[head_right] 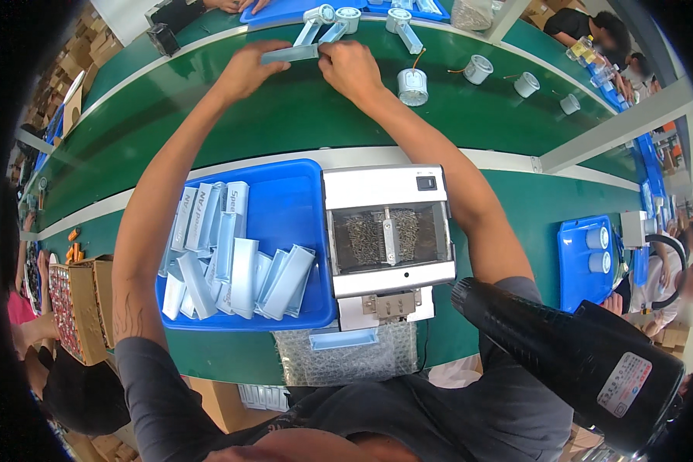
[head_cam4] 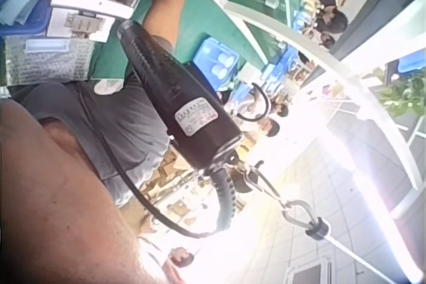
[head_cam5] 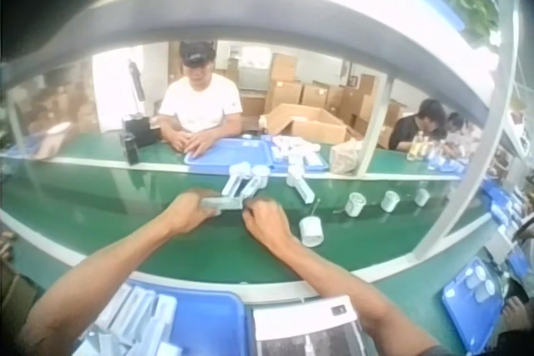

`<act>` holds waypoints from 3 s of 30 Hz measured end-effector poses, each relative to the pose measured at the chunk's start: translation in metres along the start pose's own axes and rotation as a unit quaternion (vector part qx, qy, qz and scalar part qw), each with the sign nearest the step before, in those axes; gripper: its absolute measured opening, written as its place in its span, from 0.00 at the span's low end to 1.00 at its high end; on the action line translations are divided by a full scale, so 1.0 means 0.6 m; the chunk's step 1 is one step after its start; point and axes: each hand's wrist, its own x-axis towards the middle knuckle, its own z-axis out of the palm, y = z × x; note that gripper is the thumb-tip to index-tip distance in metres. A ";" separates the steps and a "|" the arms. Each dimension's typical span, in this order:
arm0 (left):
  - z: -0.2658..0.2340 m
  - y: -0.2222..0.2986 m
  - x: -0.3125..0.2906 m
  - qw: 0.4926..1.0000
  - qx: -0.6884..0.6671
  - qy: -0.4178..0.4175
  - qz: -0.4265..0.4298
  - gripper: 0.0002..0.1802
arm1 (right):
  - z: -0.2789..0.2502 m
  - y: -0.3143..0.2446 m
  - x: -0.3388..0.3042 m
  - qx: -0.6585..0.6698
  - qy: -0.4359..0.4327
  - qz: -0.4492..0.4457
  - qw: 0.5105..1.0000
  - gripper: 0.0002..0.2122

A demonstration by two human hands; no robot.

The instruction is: Assemble small electronic components into plastic housings at a factory assembly line station.

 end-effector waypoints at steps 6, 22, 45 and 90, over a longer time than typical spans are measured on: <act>0.001 -0.001 0.001 0.999 0.036 -0.019 0.001 0.23 | -0.005 -0.001 -0.005 0.107 -0.042 0.051 0.992 0.09; 0.087 0.074 0.053 0.996 -0.036 0.061 -0.055 0.39 | -0.076 0.082 0.056 0.137 -0.258 0.055 0.955 0.19; 0.144 0.074 0.004 0.965 -0.257 0.015 -0.041 0.37 | -0.119 0.067 0.016 0.217 -0.258 0.045 0.940 0.19; -0.014 0.054 0.083 0.872 -0.435 -0.221 -0.047 0.33 | -0.195 0.080 0.073 0.505 -0.186 0.073 0.840 0.17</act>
